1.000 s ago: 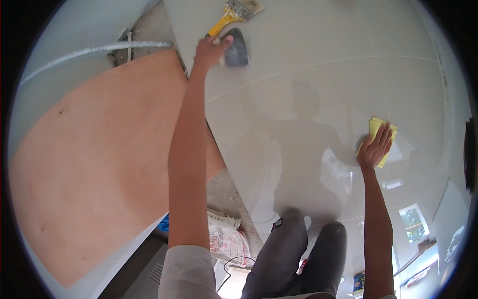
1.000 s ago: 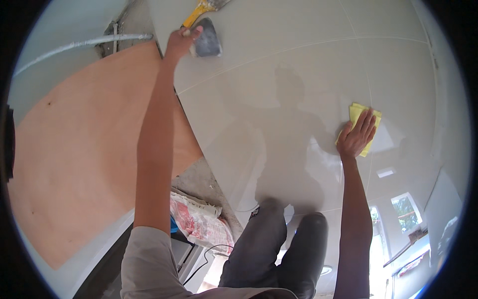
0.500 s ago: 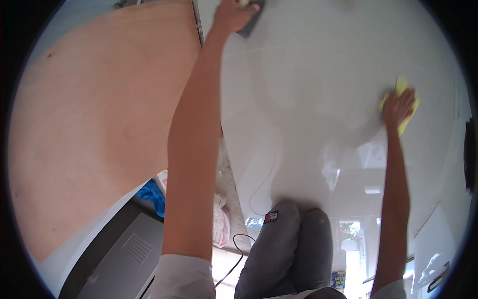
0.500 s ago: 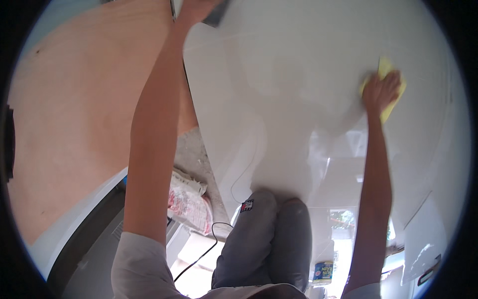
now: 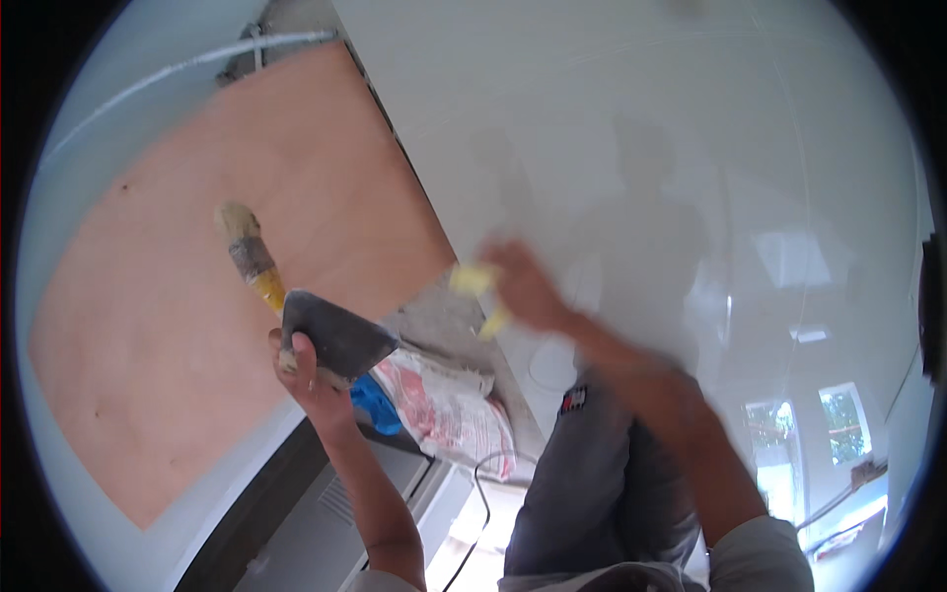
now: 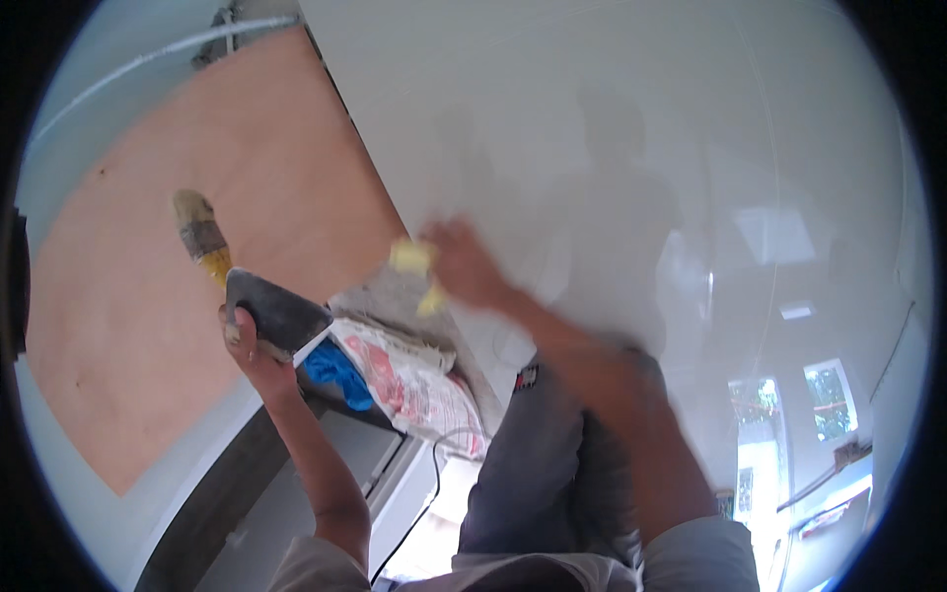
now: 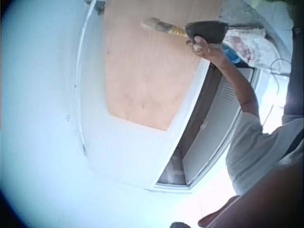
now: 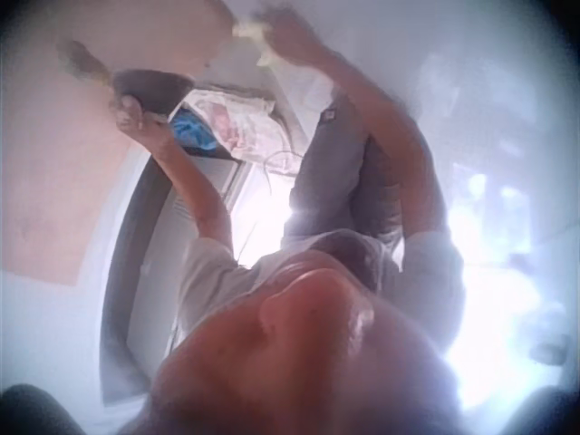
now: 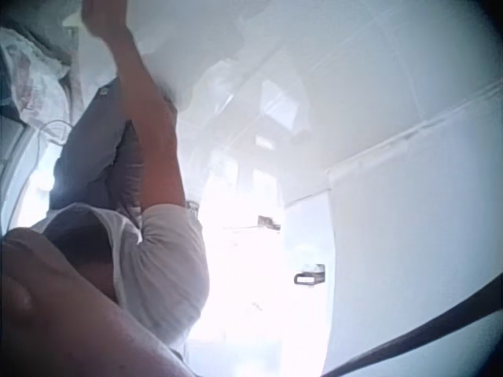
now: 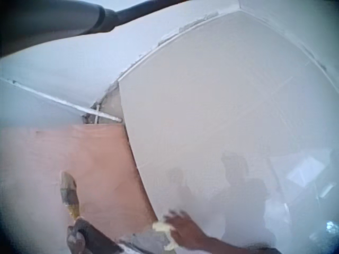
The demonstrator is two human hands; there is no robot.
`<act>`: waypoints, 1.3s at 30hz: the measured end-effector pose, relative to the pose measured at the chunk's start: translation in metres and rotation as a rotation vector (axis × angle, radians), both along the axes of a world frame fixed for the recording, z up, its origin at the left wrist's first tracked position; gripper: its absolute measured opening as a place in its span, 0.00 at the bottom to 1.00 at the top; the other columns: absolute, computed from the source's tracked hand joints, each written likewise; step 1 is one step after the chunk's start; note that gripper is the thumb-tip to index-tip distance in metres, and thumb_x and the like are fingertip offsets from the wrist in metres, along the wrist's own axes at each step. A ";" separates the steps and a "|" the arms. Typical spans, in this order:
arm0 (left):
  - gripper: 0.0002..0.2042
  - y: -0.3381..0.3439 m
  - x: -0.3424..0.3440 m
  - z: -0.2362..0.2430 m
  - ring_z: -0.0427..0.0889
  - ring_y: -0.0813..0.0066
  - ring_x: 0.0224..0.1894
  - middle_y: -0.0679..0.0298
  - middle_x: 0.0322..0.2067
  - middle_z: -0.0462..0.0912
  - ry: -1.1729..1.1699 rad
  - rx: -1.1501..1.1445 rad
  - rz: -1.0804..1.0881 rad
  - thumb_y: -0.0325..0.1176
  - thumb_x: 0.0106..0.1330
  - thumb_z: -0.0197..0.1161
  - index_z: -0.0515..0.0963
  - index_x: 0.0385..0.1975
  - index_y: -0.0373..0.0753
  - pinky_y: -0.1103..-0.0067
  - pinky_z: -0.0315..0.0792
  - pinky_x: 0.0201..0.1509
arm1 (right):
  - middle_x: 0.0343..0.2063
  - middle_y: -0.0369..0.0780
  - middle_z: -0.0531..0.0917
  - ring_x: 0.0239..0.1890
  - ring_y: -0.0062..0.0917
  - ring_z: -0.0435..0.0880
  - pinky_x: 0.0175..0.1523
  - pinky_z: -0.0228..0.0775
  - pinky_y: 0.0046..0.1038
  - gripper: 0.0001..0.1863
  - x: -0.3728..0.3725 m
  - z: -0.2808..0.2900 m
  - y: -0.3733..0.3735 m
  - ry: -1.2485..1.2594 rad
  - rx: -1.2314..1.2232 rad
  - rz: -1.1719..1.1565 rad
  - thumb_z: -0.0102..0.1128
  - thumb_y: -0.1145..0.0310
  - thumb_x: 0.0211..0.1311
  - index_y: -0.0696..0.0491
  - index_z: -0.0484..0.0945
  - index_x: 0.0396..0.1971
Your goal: Applying and smoothing grout in tile joints on a wall and ceiling edge.
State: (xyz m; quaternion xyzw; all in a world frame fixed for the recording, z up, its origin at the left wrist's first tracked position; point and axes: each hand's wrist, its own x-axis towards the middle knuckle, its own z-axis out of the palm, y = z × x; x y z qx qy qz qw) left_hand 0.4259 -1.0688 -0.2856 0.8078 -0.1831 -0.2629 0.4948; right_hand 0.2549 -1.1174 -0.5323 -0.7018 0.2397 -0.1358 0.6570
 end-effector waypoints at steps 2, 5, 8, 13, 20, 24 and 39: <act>0.14 0.035 -0.008 0.031 0.78 0.76 0.36 0.65 0.34 0.75 -0.030 0.036 0.012 0.39 0.62 0.63 0.66 0.37 0.39 0.78 0.75 0.40 | 0.51 0.48 0.74 0.52 0.41 0.73 0.57 0.64 0.41 0.19 -0.022 0.004 -0.110 -0.054 0.232 -0.389 0.48 0.69 0.59 0.57 0.71 0.50; 0.14 0.069 -0.022 0.032 0.77 0.78 0.33 0.64 0.32 0.75 -0.112 0.015 -0.027 0.38 0.62 0.62 0.63 0.32 0.40 0.81 0.74 0.38 | 0.25 0.45 0.81 0.20 0.33 0.77 0.30 0.68 0.36 0.17 -0.052 -0.031 -0.281 -0.135 -1.026 -0.608 0.46 0.66 0.63 0.54 0.74 0.50; 0.14 0.103 -0.031 0.024 0.75 0.80 0.32 0.65 0.31 0.74 -0.100 0.030 -0.049 0.36 0.62 0.63 0.62 0.31 0.41 0.83 0.73 0.38 | 0.66 0.46 0.53 0.70 0.39 0.45 0.71 0.35 0.40 0.32 -0.028 -0.062 -0.309 0.521 -0.842 -0.274 0.40 0.53 0.68 0.58 0.50 0.65; 0.15 0.104 -0.050 0.028 0.71 0.81 0.30 0.66 0.28 0.71 -0.162 0.014 -0.063 0.36 0.62 0.62 0.61 0.29 0.41 0.84 0.69 0.37 | 0.49 0.44 0.76 0.55 0.38 0.70 0.67 0.48 0.42 0.14 0.068 -0.069 -0.048 -0.036 -0.756 -0.132 0.50 0.70 0.48 0.58 0.79 0.34; 0.19 0.170 -0.067 0.051 0.64 0.78 0.34 0.62 0.32 0.69 -0.246 0.083 -0.201 0.42 0.58 0.66 0.62 0.27 0.38 0.80 0.61 0.44 | 0.60 0.43 0.65 0.65 0.37 0.59 0.70 0.45 0.38 0.22 -0.066 0.009 0.001 -0.182 -0.277 -0.108 0.47 0.71 0.60 0.56 0.66 0.56; 0.18 0.235 -0.081 0.038 0.61 0.82 0.31 0.68 0.29 0.65 -0.260 0.199 -0.040 0.41 0.58 0.66 0.62 0.27 0.39 0.83 0.59 0.39 | 0.58 0.48 0.68 0.62 0.43 0.62 0.66 0.52 0.38 0.23 -0.161 -0.010 -0.163 0.254 -0.734 -0.511 0.44 0.70 0.62 0.57 0.66 0.57; 0.14 0.352 -0.092 0.032 0.61 0.83 0.29 0.71 0.26 0.63 -0.158 -0.022 0.190 0.38 0.61 0.64 0.64 0.28 0.40 0.86 0.60 0.33 | 0.21 0.47 0.79 0.21 0.34 0.77 0.30 0.69 0.35 0.18 -0.093 0.023 0.021 0.178 -0.402 -0.218 0.43 0.66 0.63 0.57 0.76 0.47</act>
